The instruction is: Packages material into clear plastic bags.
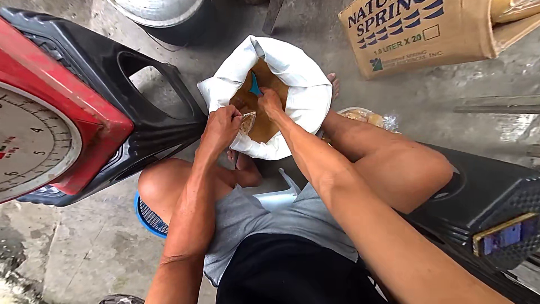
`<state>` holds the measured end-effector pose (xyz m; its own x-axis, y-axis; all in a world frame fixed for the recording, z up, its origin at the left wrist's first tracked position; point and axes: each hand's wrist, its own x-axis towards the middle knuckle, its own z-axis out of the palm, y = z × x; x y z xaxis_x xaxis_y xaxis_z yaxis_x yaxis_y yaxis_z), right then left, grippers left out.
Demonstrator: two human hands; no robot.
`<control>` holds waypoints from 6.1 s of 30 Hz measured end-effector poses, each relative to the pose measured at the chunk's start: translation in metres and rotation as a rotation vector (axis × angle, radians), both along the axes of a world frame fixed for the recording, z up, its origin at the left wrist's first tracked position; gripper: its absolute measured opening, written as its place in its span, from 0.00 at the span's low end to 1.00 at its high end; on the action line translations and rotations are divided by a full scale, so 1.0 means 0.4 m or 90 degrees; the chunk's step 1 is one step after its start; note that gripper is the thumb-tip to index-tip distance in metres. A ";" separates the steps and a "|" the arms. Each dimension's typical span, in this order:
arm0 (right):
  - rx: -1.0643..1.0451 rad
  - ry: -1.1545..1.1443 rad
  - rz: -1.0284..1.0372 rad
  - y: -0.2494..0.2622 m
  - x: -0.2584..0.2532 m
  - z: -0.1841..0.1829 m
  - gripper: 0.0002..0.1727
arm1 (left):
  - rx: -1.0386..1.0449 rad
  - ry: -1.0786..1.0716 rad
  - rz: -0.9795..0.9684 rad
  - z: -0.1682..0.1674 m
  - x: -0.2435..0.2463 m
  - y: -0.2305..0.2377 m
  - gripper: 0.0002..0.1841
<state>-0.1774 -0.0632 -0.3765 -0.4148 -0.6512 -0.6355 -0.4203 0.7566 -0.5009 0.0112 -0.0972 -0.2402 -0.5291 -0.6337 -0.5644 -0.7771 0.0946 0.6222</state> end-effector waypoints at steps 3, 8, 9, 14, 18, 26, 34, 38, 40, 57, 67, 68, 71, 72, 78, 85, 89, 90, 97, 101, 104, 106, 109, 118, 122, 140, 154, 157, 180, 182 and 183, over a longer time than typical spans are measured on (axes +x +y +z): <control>-0.051 -0.040 -0.044 0.001 0.016 -0.028 0.21 | -0.007 -0.002 -0.004 0.000 0.000 -0.001 0.11; -0.102 -0.085 -0.097 -0.014 0.045 -0.056 0.21 | -0.021 0.001 -0.008 0.001 -0.009 0.003 0.11; -0.105 -0.093 -0.098 -0.013 0.048 -0.056 0.21 | -0.021 -0.001 -0.007 0.002 -0.009 0.005 0.11; -0.138 -0.119 -0.103 0.012 0.038 -0.052 0.21 | -0.021 0.027 0.015 -0.008 -0.008 0.004 0.10; -0.130 -0.152 -0.142 0.056 0.046 0.019 0.20 | -0.077 0.036 0.010 0.011 0.001 0.022 0.13; -0.135 -0.143 -0.154 0.209 0.040 0.189 0.21 | -0.012 0.122 0.077 -0.045 0.012 0.025 0.12; -0.191 -0.181 -0.199 0.340 0.005 0.334 0.18 | 0.032 0.239 0.167 -0.079 0.000 0.039 0.12; -0.198 -0.206 -0.204 0.389 -0.006 0.402 0.18 | 0.041 0.278 0.148 -0.091 -0.025 0.044 0.12; -0.197 -0.206 -0.193 0.410 -0.010 0.416 0.18 | 0.048 0.287 0.149 -0.096 -0.038 0.047 0.12; -0.064 -0.125 -0.065 0.395 -0.005 0.407 0.19 | 0.071 0.277 0.069 -0.096 -0.063 0.047 0.12; 0.003 -0.148 0.046 0.329 0.023 0.463 0.21 | 0.070 0.267 0.088 -0.099 -0.073 0.044 0.12; 0.007 -0.140 0.066 0.321 0.027 0.471 0.20 | 0.063 0.262 0.087 -0.099 -0.073 0.043 0.11; 0.031 -0.105 0.113 0.297 0.037 0.492 0.19 | 0.047 0.264 0.074 -0.103 -0.074 0.040 0.12; 0.043 -0.095 0.130 0.288 0.041 0.495 0.18 | 0.044 0.264 0.066 -0.105 -0.073 0.039 0.12; 0.082 0.012 0.211 0.238 0.049 0.506 0.14 | 0.013 0.234 0.037 -0.076 -0.076 0.041 0.13; 0.125 0.100 0.288 0.189 0.055 0.547 0.10 | -0.034 0.158 -0.044 -0.091 -0.082 0.033 0.12; 0.119 0.130 0.355 0.178 0.064 0.576 0.09 | -0.063 0.155 -0.026 -0.090 -0.081 0.028 0.12; 0.111 0.135 0.358 0.178 0.061 0.581 0.09 | -0.065 0.156 -0.009 -0.090 -0.080 0.026 0.12; 0.049 0.003 0.174 0.264 0.009 0.604 0.22 | -0.071 0.144 0.030 -0.098 -0.075 0.018 0.12; -0.067 -0.148 -0.113 0.336 -0.006 0.550 0.23 | -0.064 0.146 0.004 -0.086 -0.048 0.014 0.12; -0.141 -0.329 -0.368 0.327 0.037 0.448 0.11 | 0.013 0.042 0.004 0.055 -0.017 0.040 0.13; -0.143 -0.446 -0.532 0.281 0.072 0.377 0.06 | -0.053 0.076 0.028 0.018 0.005 0.033 0.12; -0.145 -0.532 -0.748 0.192 0.113 0.296 0.05 | -0.073 0.097 0.014 -0.035 0.026 0.008 0.12; -0.156 -0.353 -0.737 0.093 0.089 0.090 0.09 | -0.049 0.029 0.007 0.005 0.004 -0.008 0.12; -0.109 -0.354 -0.690 0.075 0.054 0.045 0.13 | -0.044 0.003 0.007 0.006 -0.014 -0.013 0.11; -0.197 -0.379 -0.446 0.265 0.107 0.235 0.16 | -0.075 0.078 0.048 -0.036 -0.006 0.016 0.13; -0.171 -0.355 -0.257 0.426 0.079 0.482 0.18 | -0.074 0.174 0.069 -0.061 -0.016 0.026 0.12; -0.120 -0.352 -0.243 0.416 0.085 0.484 0.19 | -0.046 0.173 0.055 -0.066 -0.024 0.031 0.12; 0.059 0.132 0.376 0.242 0.133 0.555 0.19 | -0.031 0.202 0.138 -0.091 -0.042 0.021 0.11; 0.017 0.094 0.333 0.267 0.117 0.583 0.20 | -0.029 0.197 0.142 -0.092 -0.041 0.021 0.11; -0.006 0.067 0.299 0.282 0.104 0.595 0.21 | -0.028 0.191 0.142 -0.088 -0.040 0.019 0.11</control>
<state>-0.1358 0.0495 -0.1385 -0.1360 -0.7893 -0.5987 -0.7649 0.4677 -0.4429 -0.0047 -0.0896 -0.2754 -0.5127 -0.7723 -0.3750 -0.5651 -0.0252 0.8246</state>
